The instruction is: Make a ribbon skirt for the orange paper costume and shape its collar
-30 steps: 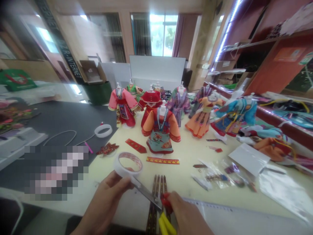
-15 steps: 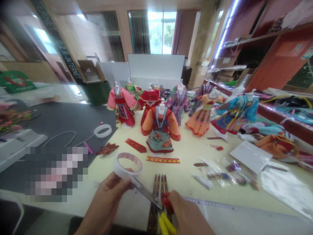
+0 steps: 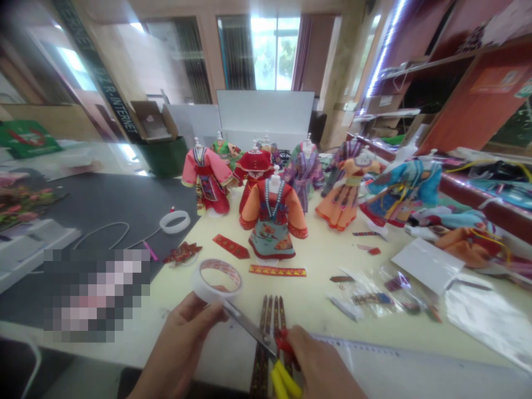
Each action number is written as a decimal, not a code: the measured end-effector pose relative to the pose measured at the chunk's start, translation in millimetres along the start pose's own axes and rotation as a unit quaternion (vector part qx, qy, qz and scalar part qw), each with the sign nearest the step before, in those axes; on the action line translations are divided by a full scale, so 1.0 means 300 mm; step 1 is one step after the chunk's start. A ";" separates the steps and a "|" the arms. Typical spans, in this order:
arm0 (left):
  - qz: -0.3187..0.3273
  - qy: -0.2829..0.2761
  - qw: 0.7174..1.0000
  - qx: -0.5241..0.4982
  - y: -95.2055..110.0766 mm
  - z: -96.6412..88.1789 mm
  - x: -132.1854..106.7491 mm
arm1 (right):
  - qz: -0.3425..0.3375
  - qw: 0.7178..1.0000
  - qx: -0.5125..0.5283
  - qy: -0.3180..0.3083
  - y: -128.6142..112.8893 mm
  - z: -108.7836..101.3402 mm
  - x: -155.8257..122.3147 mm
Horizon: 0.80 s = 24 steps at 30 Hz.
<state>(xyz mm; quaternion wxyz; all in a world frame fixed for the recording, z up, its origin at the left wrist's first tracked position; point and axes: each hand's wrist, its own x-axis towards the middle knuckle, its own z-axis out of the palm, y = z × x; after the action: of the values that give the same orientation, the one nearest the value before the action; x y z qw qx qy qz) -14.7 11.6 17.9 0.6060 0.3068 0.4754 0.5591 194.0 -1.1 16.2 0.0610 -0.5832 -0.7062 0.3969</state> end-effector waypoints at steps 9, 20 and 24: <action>0.004 -0.001 1.000 0.001 -0.003 0.000 0.001 | -0.012 1.000 -0.007 0.023 0.007 0.018 0.001; 0.010 0.001 1.000 0.001 -0.005 -0.002 0.007 | -0.008 0.999 -0.030 0.018 0.010 0.015 0.007; -0.001 0.008 1.000 -0.008 -0.009 -0.006 0.007 | -0.012 0.999 -0.036 0.019 0.013 0.013 0.012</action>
<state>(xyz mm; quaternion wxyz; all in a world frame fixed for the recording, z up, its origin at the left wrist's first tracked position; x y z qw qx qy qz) -15.5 12.8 14.4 0.6053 0.2973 0.4762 0.5644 193.9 0.1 9.9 0.0583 -0.5837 -0.7256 0.3597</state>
